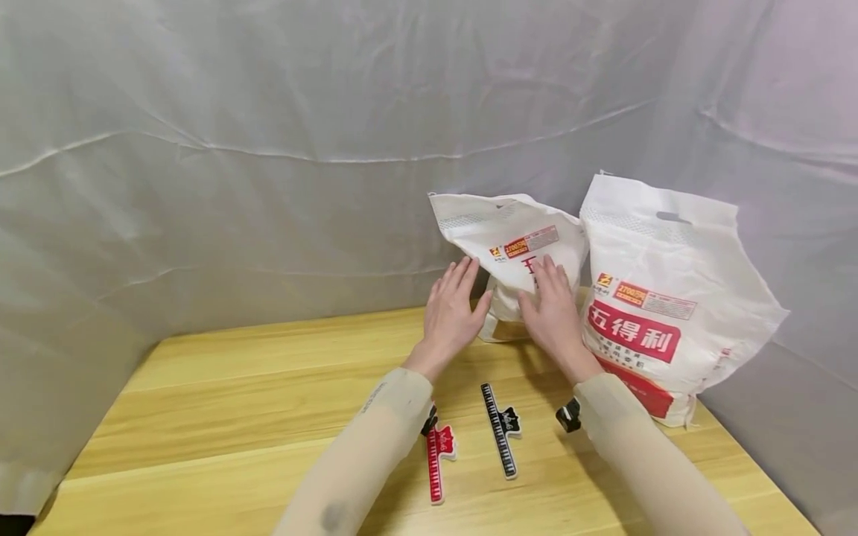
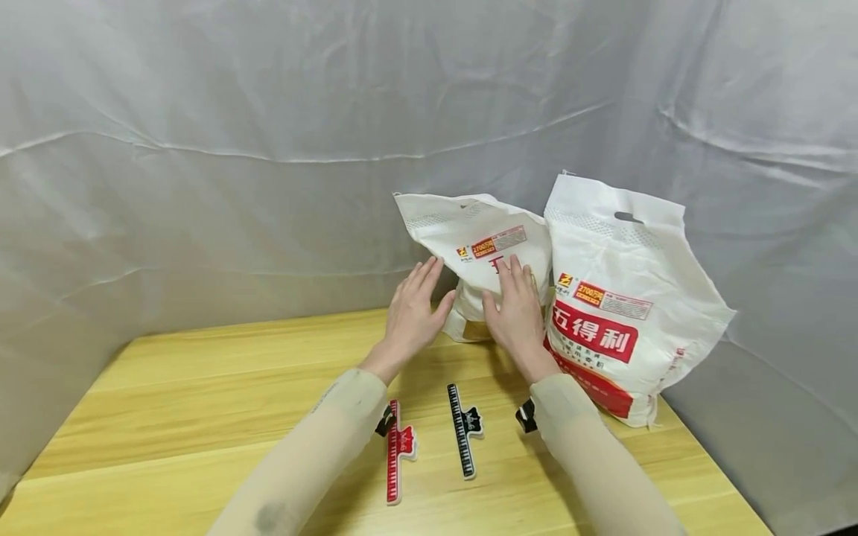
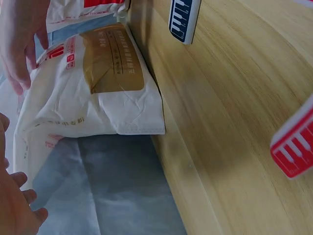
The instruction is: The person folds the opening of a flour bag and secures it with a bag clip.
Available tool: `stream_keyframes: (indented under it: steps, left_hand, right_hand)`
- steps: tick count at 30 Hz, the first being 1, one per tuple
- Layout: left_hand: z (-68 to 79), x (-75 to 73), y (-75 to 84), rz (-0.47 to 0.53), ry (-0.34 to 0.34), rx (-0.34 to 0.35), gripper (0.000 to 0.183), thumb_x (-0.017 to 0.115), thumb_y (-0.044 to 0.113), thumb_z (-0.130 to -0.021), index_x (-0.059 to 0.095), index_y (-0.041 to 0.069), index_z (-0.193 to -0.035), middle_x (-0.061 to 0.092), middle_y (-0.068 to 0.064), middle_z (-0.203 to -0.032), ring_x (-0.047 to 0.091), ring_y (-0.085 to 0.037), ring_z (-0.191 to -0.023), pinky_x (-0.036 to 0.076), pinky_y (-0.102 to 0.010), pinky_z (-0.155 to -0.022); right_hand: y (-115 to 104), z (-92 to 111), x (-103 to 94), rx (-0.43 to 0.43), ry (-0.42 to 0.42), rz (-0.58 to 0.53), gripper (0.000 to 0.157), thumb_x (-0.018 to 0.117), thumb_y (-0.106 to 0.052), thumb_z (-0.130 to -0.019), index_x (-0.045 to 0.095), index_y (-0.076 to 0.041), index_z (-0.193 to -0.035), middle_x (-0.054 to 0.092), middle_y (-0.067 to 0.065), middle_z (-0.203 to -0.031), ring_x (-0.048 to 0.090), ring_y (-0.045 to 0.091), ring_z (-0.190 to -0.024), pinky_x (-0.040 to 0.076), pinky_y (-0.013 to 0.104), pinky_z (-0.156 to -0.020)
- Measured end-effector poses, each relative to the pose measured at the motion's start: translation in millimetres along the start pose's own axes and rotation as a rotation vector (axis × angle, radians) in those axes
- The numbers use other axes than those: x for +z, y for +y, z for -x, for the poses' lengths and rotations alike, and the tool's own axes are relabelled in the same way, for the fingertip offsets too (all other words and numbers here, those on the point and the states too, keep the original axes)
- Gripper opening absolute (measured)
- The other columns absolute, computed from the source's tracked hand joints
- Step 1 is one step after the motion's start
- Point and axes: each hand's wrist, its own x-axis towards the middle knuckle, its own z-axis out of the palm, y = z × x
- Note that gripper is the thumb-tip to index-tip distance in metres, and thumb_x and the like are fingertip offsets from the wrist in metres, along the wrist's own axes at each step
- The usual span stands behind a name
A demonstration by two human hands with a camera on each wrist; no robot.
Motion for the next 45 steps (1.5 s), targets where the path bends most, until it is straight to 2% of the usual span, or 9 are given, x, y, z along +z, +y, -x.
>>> stream_keyframes:
  steps: [7,10,14,16,21,27,31,38,45]
  left_hand:
    - [-9.0,8.5,3.3,-0.061,-0.018,-0.029,0.068,0.051,0.046,-0.107,0.026,0.022,-0.166,0.033,-0.007,-0.168,0.028,-0.029,-0.156,0.021,-0.049,-0.126]
    - [-15.0,13.7,7.5,-0.055,-0.009,-0.047,0.069,0.051,0.048,-0.107,0.025,0.024,-0.167,0.036,-0.009,-0.167,0.034,-0.028,-0.153,0.031,-0.048,-0.123]
    - [-22.4,20.4,14.9,-0.017,0.021,-0.065,0.071,0.051,0.049,-0.107,0.025,0.020,-0.166,0.040,-0.010,-0.162,0.053,-0.027,-0.137,0.054,-0.043,-0.101]
    - [-25.3,23.3,18.3,0.005,0.047,-0.068,0.071,0.053,0.046,-0.107,0.027,0.016,-0.166,0.042,-0.011,-0.160,0.059,-0.026,-0.126,0.059,-0.040,-0.089]
    - [-30.6,28.3,24.5,0.057,0.121,-0.089,0.071,0.060,0.036,-0.106,0.030,0.007,-0.163,0.046,-0.010,-0.157,0.067,-0.026,-0.114,0.061,-0.036,-0.082]
    - [-36.2,31.3,32.0,0.211,0.207,-0.120,0.070,0.068,0.020,-0.102,0.035,-0.001,-0.159,0.052,-0.017,-0.152,0.070,-0.033,-0.115,0.060,-0.037,-0.090]
    - [-39.3,32.9,33.9,0.328,0.267,-0.120,0.068,0.072,0.008,-0.097,0.041,-0.001,-0.156,0.057,-0.016,-0.147,0.068,-0.031,-0.119,0.057,-0.032,-0.096]
    - [-41.7,36.2,33.7,0.447,0.294,-0.115,0.067,0.072,0.000,-0.094,0.045,0.003,-0.155,0.059,-0.010,-0.146,0.074,-0.021,-0.101,0.056,-0.014,-0.081]
    - [-41.8,40.2,33.3,0.573,0.387,-0.160,0.067,0.072,-0.010,-0.089,0.051,0.005,-0.151,0.050,-0.015,-0.155,0.073,-0.020,-0.085,0.055,-0.011,-0.071]
  right_hand:
    - [2,-4,1.9,0.028,0.000,0.039,0.065,0.057,-0.028,-0.103,0.038,0.000,-0.158,0.021,0.023,-0.169,0.014,0.058,-0.152,0.012,0.069,-0.122]
    - [2,-3,3.1,0.034,0.002,0.048,0.062,0.056,-0.028,-0.104,0.041,0.000,-0.156,0.021,0.023,-0.169,0.013,0.059,-0.152,0.011,0.070,-0.122]
    - [3,-2,5.2,0.033,0.008,0.067,0.056,0.054,-0.029,-0.106,0.047,-0.002,-0.154,0.023,0.024,-0.168,0.014,0.059,-0.151,0.011,0.071,-0.121]
    - [5,-2,6.9,0.031,0.009,0.080,0.054,0.053,-0.031,-0.107,0.048,-0.005,-0.154,0.023,0.024,-0.168,0.015,0.059,-0.151,0.011,0.072,-0.120]
    - [5,-2,11.7,0.028,0.003,0.091,0.053,0.050,-0.035,-0.109,0.048,-0.008,-0.155,0.022,0.025,-0.168,0.014,0.057,-0.152,0.014,0.072,-0.120]
    - [4,-1,17.6,0.043,-0.022,0.117,0.054,0.047,-0.038,-0.110,0.045,-0.010,-0.157,0.019,0.024,-0.169,0.011,0.053,-0.154,0.012,0.071,-0.121]
    - [4,-1,18.4,0.040,-0.036,0.139,0.056,0.046,-0.038,-0.110,0.043,-0.010,-0.158,0.017,0.024,-0.169,0.010,0.052,-0.155,0.013,0.072,-0.120]
    - [5,0,13.4,0.029,-0.045,0.188,0.056,0.047,-0.035,-0.110,0.041,-0.009,-0.159,0.018,0.025,-0.169,0.011,0.053,-0.154,0.019,0.073,-0.117]
    - [-1,3,15.3,0.017,-0.069,0.185,0.055,0.046,-0.038,-0.110,0.043,-0.012,-0.159,0.018,0.022,-0.170,0.010,0.055,-0.154,0.018,0.074,-0.117]
